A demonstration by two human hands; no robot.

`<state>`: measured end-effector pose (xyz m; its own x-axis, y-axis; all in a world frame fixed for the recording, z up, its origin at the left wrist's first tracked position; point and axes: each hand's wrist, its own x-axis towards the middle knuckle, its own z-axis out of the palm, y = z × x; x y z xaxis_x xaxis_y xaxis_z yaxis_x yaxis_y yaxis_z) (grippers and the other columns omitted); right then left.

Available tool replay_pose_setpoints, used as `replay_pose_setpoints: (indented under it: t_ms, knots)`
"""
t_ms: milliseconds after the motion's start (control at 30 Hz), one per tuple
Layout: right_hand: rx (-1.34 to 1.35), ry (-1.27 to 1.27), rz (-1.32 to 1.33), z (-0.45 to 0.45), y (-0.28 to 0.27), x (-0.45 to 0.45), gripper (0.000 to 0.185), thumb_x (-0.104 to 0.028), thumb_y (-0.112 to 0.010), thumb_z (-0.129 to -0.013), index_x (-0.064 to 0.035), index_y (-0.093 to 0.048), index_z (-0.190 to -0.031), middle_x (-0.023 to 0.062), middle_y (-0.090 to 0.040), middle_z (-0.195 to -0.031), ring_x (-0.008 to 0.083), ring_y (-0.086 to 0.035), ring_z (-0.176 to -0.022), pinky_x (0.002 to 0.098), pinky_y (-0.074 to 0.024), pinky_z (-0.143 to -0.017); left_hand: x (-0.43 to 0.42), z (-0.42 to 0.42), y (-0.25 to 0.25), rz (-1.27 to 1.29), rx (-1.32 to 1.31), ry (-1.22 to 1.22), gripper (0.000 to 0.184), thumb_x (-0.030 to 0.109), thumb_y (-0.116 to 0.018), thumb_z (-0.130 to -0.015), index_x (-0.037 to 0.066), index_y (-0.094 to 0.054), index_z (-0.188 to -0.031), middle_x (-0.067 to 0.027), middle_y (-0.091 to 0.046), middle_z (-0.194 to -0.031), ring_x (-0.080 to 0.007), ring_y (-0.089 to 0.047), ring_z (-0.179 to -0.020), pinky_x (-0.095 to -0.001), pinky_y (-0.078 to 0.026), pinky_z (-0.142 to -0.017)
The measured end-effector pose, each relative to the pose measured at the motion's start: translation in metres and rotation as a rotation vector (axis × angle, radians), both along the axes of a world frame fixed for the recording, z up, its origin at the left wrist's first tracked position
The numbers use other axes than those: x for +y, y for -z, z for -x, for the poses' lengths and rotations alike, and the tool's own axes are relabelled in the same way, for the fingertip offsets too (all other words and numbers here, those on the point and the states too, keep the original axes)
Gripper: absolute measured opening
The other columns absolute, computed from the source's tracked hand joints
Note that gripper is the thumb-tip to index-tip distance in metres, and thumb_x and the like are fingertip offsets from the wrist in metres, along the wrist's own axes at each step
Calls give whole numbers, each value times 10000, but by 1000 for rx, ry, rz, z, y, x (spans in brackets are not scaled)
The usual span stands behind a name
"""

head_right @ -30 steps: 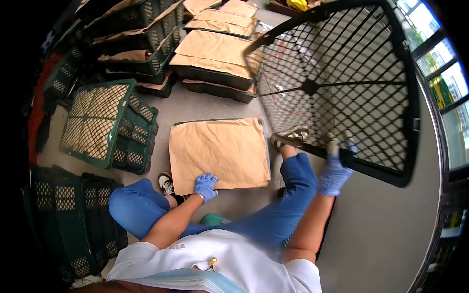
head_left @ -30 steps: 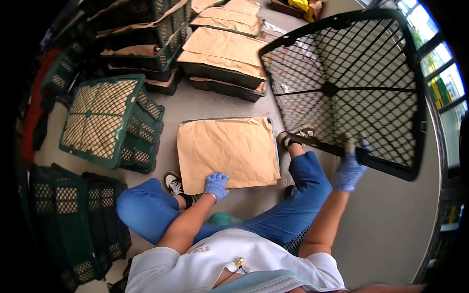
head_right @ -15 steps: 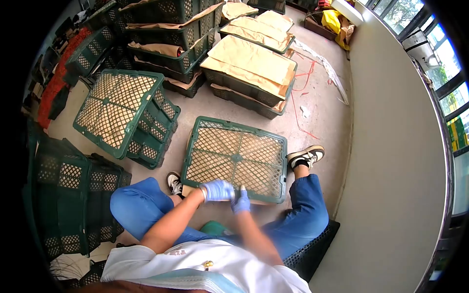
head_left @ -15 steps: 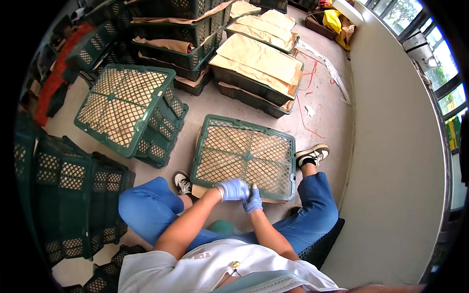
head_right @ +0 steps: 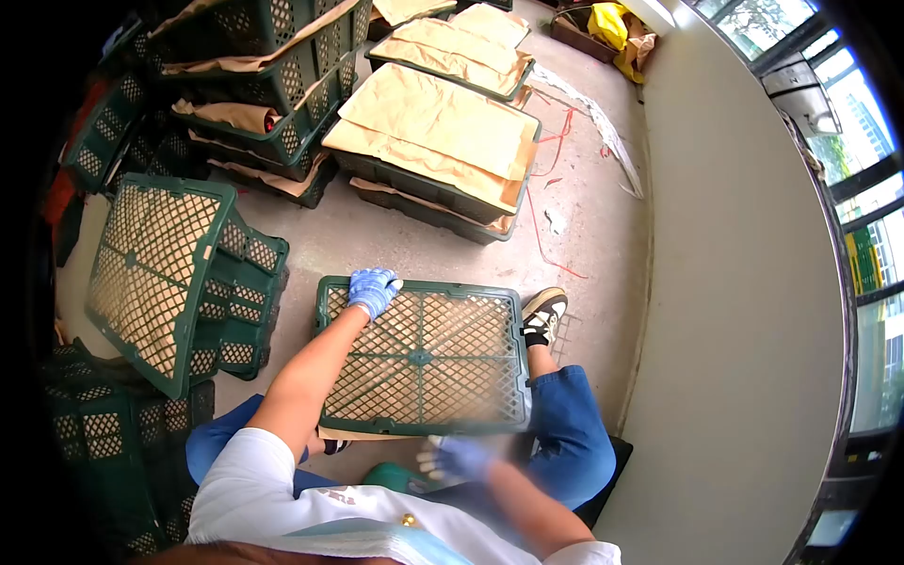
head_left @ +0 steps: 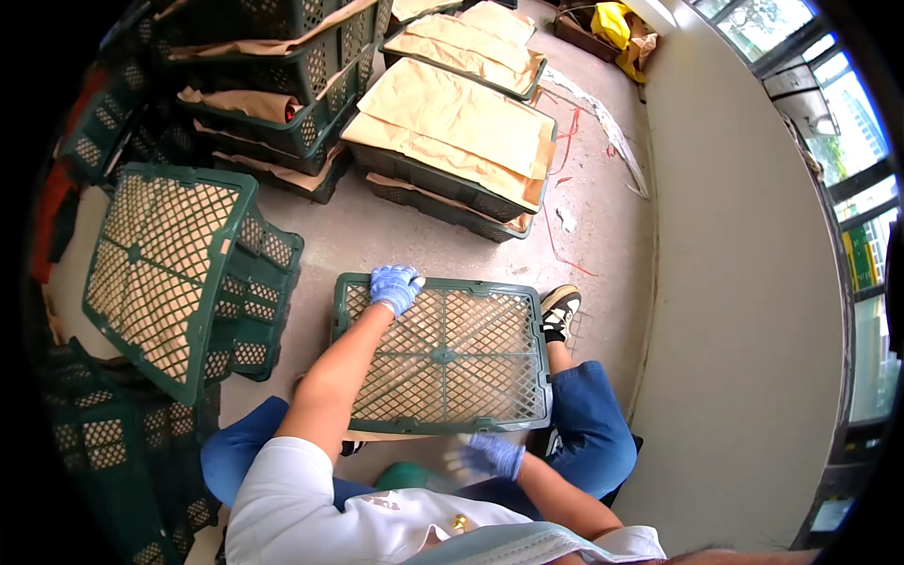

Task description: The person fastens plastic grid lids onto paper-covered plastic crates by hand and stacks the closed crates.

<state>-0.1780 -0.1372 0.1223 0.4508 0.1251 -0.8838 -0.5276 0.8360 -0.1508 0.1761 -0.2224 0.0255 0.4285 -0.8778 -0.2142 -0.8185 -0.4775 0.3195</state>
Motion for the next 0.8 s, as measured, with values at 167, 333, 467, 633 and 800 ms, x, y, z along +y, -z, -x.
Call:
replay_pose_setpoints:
  t_ms: [167, 333, 467, 633, 800]
  knots:
    - [-162, -330, 2044, -116, 35, -188, 168, -106, -569, -830, -73, -643, -977, 166, -646, -918, 350, -604, -867, 407, -484, -788, -14, -34, 22, -104, 264, 30, 353, 425, -493, -878, 159, -659, -1043, -111, -649, -1074, -303, -594, -1024, -427, -438, -897]
    - [-189, -714, 1395, -165, 129, -288, 204, -122, -571, -852, -100, -688, -1017, 127, -686, -925, 257, -642, -861, 326, -481, -821, -16, -59, 10, -190, 434, 148, 340, 334, -524, -877, 119, -638, -1114, -133, -643, -1085, -300, -630, -935, -413, -478, -850]
    - [-313, -780, 1118, -170, 131, -310, 212, -102, -594, -853, -71, -680, -1044, 59, -691, -922, 148, -624, -833, 281, -489, -806, -27, -65, -8, -291, 543, 191, 282, 197, -525, -880, 111, -637, -1124, -123, -659, -1040, -290, -647, -867, -411, -501, -805]
    - [-192, -921, 1126, -178, 112, -301, 212, -86, -603, -854, -39, -674, -1048, 46, -690, -893, 117, -608, -782, 279, -503, -744, -23, -53, 3, -202, 189, 304, 274, 200, -485, -902, 145, -628, -1129, -126, -665, -1015, -314, -640, -872, -413, -494, -800]
    - [-245, -883, 1158, -182, 115, -302, 184, -54, -583, -859, -29, -685, -1011, 23, -682, -852, 111, -580, -731, 275, -489, -727, -10, -49, 45, 15, 378, 41, 254, 226, -501, -911, 175, -636, -1120, -104, -664, -1033, -293, -632, -920, -390, -476, -852]
